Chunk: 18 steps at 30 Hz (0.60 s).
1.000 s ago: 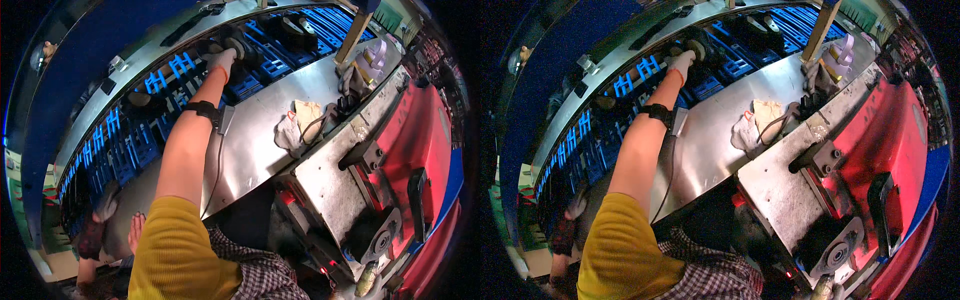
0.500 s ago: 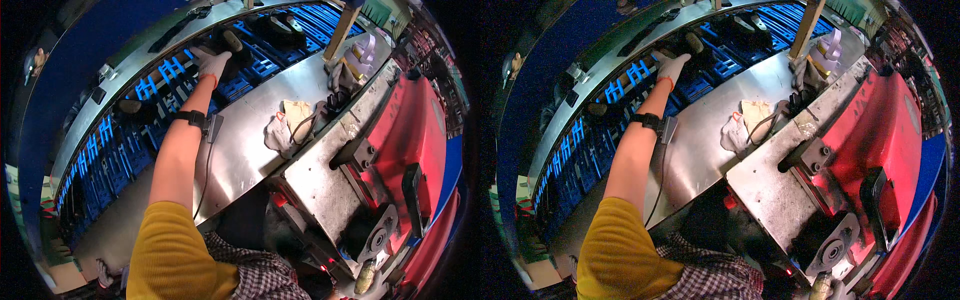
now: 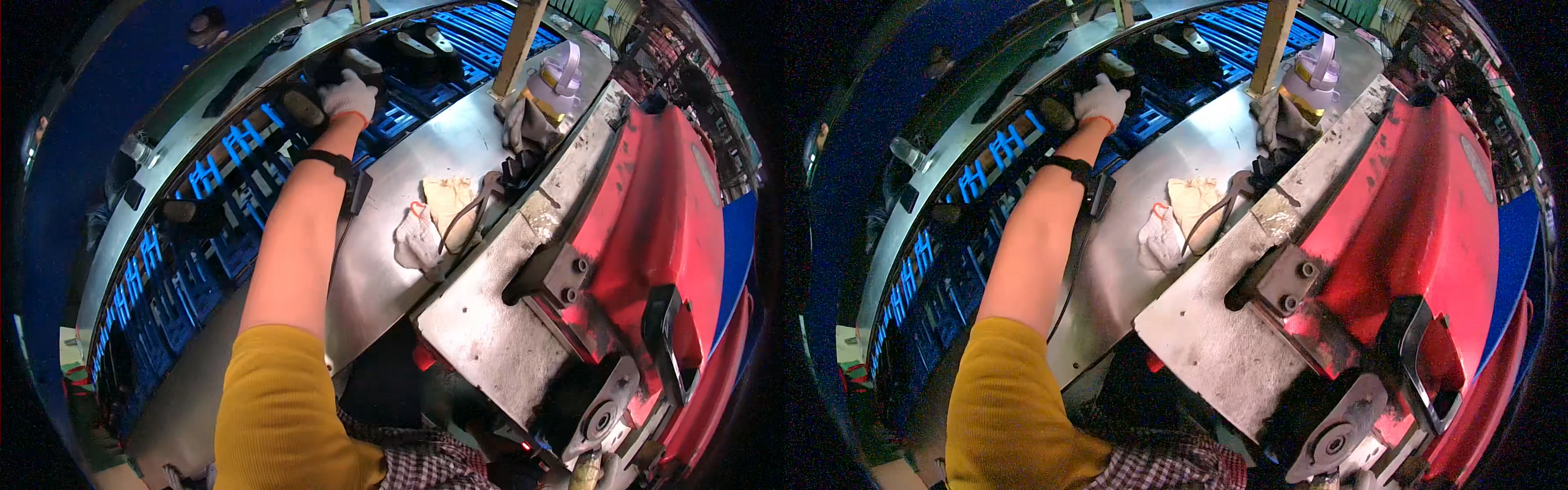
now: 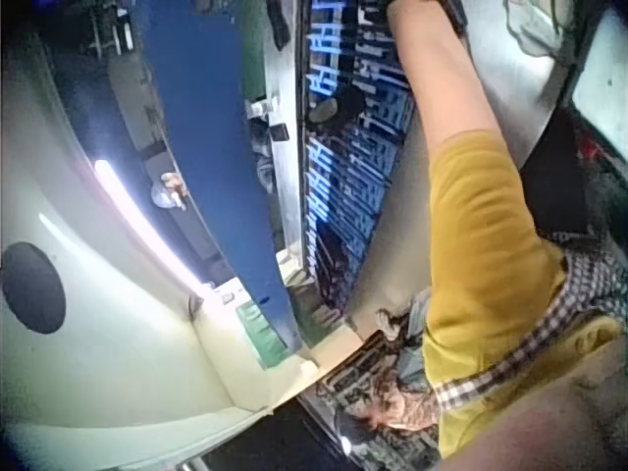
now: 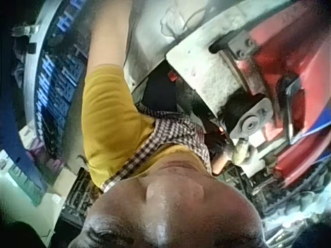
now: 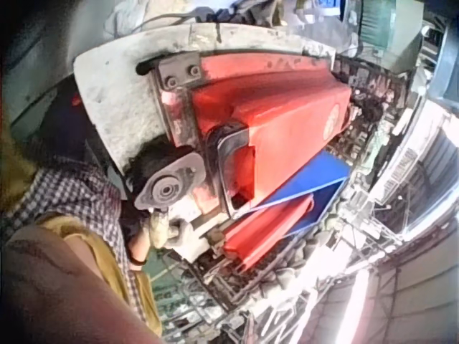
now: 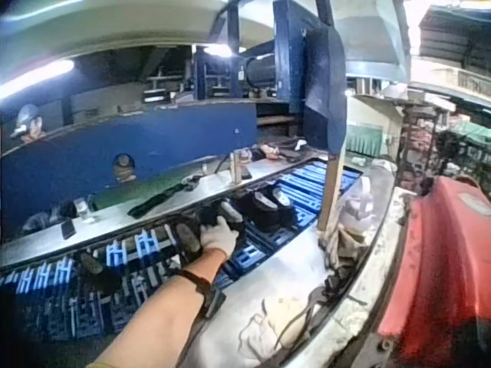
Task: Manually attaching soles or processing shoe components using machinery on a factory production line.
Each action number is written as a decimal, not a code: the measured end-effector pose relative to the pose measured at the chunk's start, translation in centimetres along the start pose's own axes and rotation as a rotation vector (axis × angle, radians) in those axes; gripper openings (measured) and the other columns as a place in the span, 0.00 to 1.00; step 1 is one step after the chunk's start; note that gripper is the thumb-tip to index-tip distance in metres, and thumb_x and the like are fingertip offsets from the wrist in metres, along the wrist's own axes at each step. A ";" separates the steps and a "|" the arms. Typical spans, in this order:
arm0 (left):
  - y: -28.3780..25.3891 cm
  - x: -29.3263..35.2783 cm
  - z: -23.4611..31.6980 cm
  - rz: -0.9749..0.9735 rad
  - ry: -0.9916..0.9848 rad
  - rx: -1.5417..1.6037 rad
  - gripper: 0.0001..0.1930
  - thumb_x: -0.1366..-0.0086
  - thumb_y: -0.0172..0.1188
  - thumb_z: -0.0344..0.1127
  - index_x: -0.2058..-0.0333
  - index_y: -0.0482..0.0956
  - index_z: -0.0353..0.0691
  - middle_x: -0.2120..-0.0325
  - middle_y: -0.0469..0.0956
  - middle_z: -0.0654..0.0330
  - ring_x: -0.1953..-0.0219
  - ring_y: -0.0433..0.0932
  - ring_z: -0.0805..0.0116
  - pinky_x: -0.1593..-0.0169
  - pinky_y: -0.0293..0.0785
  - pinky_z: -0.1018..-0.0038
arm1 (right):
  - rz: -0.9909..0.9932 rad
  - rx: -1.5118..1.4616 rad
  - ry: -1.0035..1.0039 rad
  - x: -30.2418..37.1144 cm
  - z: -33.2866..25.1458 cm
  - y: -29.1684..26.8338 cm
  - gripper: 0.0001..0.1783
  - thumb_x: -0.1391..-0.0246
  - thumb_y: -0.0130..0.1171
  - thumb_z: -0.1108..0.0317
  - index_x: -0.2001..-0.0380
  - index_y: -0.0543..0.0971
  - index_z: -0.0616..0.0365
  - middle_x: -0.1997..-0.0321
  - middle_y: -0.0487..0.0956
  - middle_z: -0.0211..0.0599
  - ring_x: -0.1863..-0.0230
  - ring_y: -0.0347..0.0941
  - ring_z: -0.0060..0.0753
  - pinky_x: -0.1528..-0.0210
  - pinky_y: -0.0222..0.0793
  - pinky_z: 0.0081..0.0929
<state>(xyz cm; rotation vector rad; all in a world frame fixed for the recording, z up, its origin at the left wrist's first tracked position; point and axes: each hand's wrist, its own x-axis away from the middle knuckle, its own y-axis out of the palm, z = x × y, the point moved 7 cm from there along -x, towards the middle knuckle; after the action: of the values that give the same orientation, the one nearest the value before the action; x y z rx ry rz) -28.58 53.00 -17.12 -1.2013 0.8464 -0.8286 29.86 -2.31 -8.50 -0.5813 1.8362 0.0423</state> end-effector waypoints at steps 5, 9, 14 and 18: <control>5.6 -1.6 -1.6 0.021 -0.127 -0.132 0.49 0.34 0.59 0.59 0.28 0.53 0.27 0.45 0.78 0.36 0.40 0.77 0.45 0.33 0.61 0.52 | -0.011 0.032 -0.011 -0.5 1.8 0.8 0.19 0.33 0.62 0.59 0.54 0.83 0.67 0.56 0.82 0.47 0.56 0.77 0.46 0.52 0.73 0.44; 2.7 4.2 3.4 -0.037 0.132 -0.012 0.35 0.34 0.59 0.51 0.34 0.67 0.36 0.38 0.72 0.38 0.32 0.63 0.41 0.29 0.50 0.47 | -0.023 0.113 -0.004 0.7 2.4 0.7 0.19 0.33 0.61 0.59 0.53 0.82 0.67 0.56 0.82 0.48 0.56 0.77 0.46 0.51 0.73 0.44; -5.4 10.9 -0.7 0.626 0.258 -0.277 0.37 0.42 0.67 0.48 0.34 0.69 0.46 0.36 0.66 0.47 0.34 0.61 0.38 0.31 0.52 0.44 | -0.041 0.111 0.001 1.1 3.0 1.0 0.20 0.32 0.60 0.59 0.52 0.82 0.68 0.54 0.82 0.49 0.54 0.77 0.47 0.49 0.74 0.44; -3.6 8.5 -6.1 0.275 0.153 0.142 0.29 0.41 0.66 0.45 0.39 0.72 0.63 0.27 0.55 0.47 0.34 0.65 0.31 0.40 0.74 0.47 | -0.032 0.094 -0.010 1.2 2.7 1.0 0.20 0.32 0.59 0.59 0.51 0.81 0.69 0.54 0.81 0.50 0.54 0.77 0.47 0.48 0.74 0.43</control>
<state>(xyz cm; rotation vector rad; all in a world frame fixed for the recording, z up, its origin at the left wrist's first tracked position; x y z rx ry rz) -30.48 42.20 -15.45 -0.8819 1.0338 -0.7471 31.59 -1.01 -10.81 -0.5434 1.8089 -0.0622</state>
